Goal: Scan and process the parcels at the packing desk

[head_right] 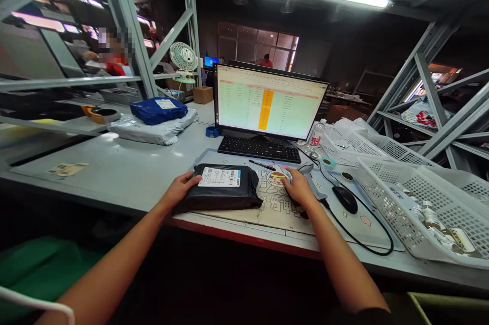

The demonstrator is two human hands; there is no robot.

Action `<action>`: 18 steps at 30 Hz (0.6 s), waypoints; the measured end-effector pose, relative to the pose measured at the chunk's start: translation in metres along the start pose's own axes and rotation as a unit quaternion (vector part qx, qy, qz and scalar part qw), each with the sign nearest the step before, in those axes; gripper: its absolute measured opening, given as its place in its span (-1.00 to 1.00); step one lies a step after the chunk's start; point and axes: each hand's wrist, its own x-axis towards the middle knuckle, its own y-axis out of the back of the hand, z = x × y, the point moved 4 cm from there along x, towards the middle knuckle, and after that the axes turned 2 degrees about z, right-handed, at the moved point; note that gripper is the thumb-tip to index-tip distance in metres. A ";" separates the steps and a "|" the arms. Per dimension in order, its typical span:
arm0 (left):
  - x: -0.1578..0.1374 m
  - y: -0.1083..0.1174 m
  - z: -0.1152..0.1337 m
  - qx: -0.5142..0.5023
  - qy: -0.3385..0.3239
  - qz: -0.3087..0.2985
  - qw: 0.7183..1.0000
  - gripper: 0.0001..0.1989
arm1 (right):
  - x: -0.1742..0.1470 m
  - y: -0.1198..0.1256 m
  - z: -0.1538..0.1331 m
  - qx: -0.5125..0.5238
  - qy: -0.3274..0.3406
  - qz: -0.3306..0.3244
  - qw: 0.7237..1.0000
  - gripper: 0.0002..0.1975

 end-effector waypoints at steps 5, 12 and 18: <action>-0.003 0.023 0.021 0.089 -0.113 0.153 0.978 -0.50 | -0.087 -0.006 0.042 -0.046 -0.035 -0.036 0.998 -0.41; -0.048 0.000 0.070 0.268 -0.477 0.170 0.819 -0.77 | -0.111 -0.011 0.041 0.003 -0.033 0.035 0.999 -0.47; -0.124 -0.050 0.045 0.274 -0.561 -0.189 0.758 -0.66 | -0.111 0.014 0.038 0.081 -0.037 0.120 0.989 -0.41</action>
